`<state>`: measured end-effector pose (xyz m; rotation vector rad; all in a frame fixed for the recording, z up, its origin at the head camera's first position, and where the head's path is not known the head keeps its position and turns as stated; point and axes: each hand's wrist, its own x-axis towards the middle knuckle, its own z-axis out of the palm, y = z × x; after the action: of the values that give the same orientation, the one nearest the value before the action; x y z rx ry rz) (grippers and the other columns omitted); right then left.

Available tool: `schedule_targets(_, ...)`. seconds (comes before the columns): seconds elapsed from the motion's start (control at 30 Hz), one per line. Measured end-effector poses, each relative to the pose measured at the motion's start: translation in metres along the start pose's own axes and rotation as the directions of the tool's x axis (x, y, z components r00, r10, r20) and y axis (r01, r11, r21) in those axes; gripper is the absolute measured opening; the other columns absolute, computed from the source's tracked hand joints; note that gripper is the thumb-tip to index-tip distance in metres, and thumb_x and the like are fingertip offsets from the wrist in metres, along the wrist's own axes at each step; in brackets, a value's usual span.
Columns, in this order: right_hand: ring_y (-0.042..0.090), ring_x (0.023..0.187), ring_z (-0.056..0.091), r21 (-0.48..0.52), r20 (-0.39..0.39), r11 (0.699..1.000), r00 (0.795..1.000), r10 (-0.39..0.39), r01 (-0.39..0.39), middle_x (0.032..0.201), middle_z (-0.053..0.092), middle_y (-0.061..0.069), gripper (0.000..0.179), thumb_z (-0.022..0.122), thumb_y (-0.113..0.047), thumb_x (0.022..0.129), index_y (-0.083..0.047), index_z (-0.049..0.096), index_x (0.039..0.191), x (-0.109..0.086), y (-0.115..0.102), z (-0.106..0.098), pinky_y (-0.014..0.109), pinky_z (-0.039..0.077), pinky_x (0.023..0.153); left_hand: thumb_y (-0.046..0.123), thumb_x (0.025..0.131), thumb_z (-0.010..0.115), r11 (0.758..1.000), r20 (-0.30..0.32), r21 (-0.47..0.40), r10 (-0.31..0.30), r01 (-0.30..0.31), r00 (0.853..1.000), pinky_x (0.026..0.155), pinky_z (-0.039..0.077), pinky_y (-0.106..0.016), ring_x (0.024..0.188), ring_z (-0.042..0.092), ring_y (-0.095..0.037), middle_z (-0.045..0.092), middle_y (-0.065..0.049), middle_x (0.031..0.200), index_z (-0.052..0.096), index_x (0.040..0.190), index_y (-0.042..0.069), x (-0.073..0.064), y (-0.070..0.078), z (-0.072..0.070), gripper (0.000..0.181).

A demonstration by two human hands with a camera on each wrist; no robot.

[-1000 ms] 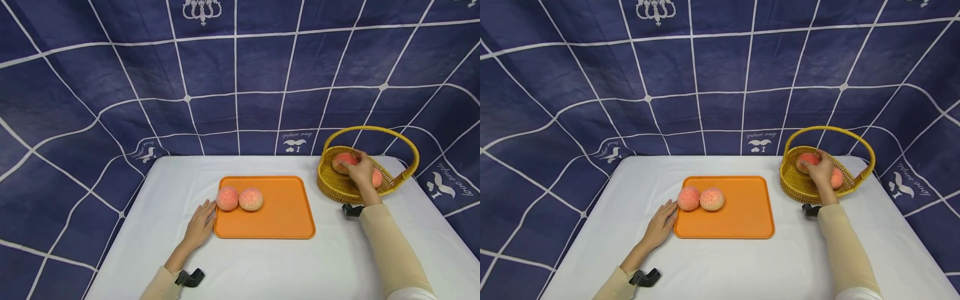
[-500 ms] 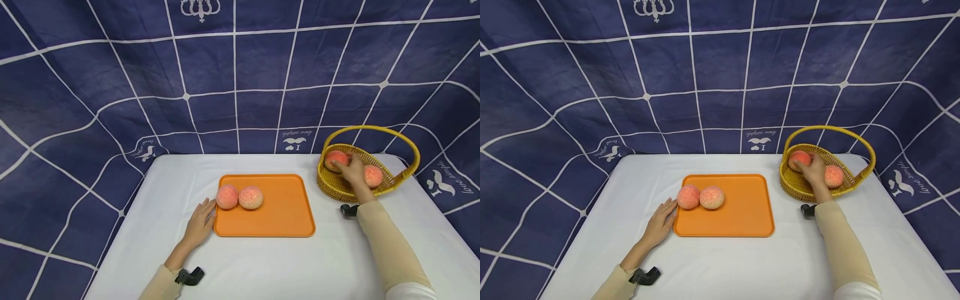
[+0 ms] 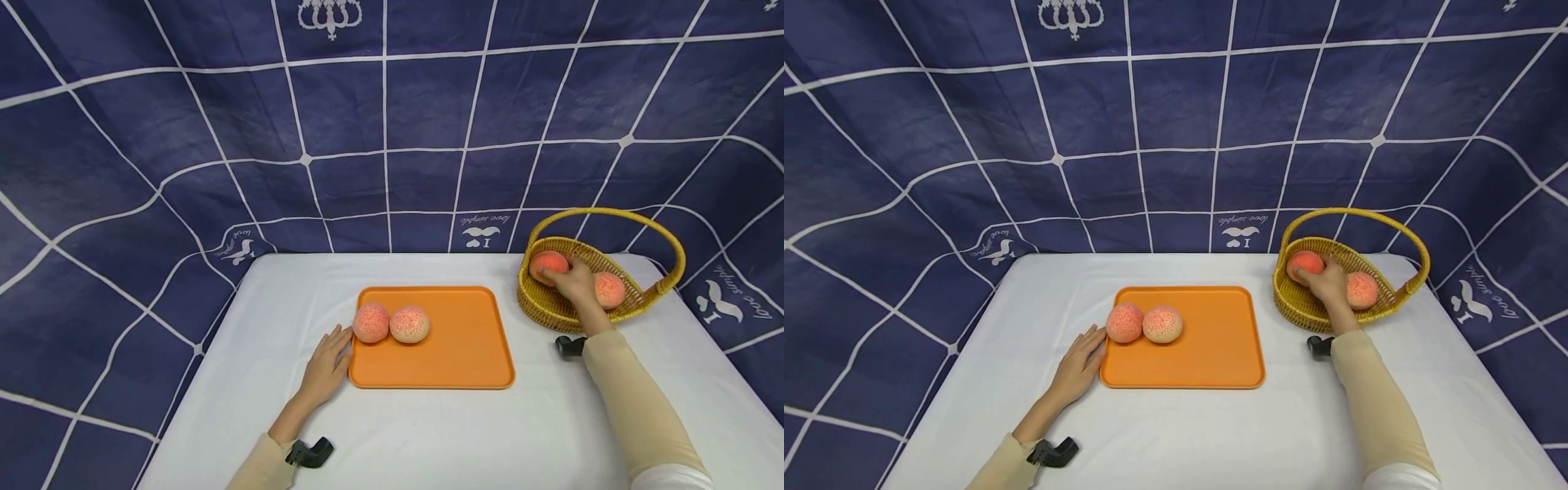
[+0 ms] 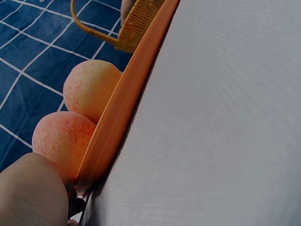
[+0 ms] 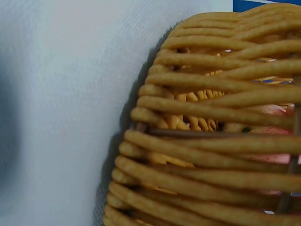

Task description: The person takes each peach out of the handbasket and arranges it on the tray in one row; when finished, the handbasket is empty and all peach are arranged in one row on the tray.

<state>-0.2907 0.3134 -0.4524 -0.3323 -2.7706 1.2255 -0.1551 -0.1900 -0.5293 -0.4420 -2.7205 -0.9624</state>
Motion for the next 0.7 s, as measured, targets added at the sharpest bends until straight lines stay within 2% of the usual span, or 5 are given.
schedule_targets(0.23, 0.050, 0.129, 0.042, 0.027, -0.043, 0.999, 0.999, 0.022, -0.021, 0.143, 0.038, 0.037, 0.083, 0.067, -0.034, 0.089, 0.013, 0.029, 0.146, -0.005, 0.000, -0.003, 0.059, 0.039, 0.108, 0.015, 0.098, 0.054, 1.000, -0.007, 0.015, 0.014, -0.014, 1.000, 0.118, 0.026, -0.054, 0.140, 0.040, -0.037, 0.053, -0.016, 0.143, 0.052, 0.138, -0.003, 0.000, 0.001, 0.000, 0.044)
schedule_targets(0.5, 0.043, 0.127, 0.045, 0.067, -0.122, 0.997, 0.992, -0.015, 0.023, 0.145, 0.041, 0.030, 0.087, 0.076, -0.033, 0.083, 0.004, 0.031, 0.148, -0.023, -0.010, -0.012, 0.056, 0.042, 0.106, 0.015, 0.098, 0.055, 1.000, -0.002, 0.006, 0.010, -0.010, 1.000, 0.118, 0.026, -0.055, 0.141, 0.040, -0.036, 0.053, -0.017, 0.143, 0.052, 0.138, -0.003, 0.000, 0.001, 0.000, 0.044)
schedule_targets(0.6, 0.040, 0.125, 0.046, 0.075, -0.142, 0.996, 0.989, -0.035, 0.046, 0.145, 0.043, 0.026, 0.088, 0.077, -0.035, 0.082, 0.001, 0.032, 0.149, -0.035, -0.016, -0.016, 0.050, 0.046, 0.098, 0.015, 0.098, 0.055, 1.000, 0.000, 0.008, 0.010, -0.010, 1.000, 0.118, 0.026, -0.054, 0.141, 0.040, -0.036, 0.053, -0.016, 0.143, 0.052, 0.138, -0.003, -0.001, 0.001, -0.001, 0.044)
schedule_targets(0.7, 0.036, 0.121, 0.048, 0.071, -0.163, 0.994, 0.984, -0.066, 0.078, 0.142, 0.046, 0.023, 0.086, 0.078, -0.035, 0.082, -0.001, 0.035, 0.147, -0.048, -0.024, -0.018, 0.035, 0.045, 0.088, 0.016, 0.098, 0.055, 1.000, 0.000, 0.002, 0.009, -0.009, 1.000, 0.119, 0.025, -0.054, 0.141, 0.039, -0.036, 0.052, -0.016, 0.144, 0.051, 0.139, -0.003, -0.001, 0.001, -0.001, 0.045)
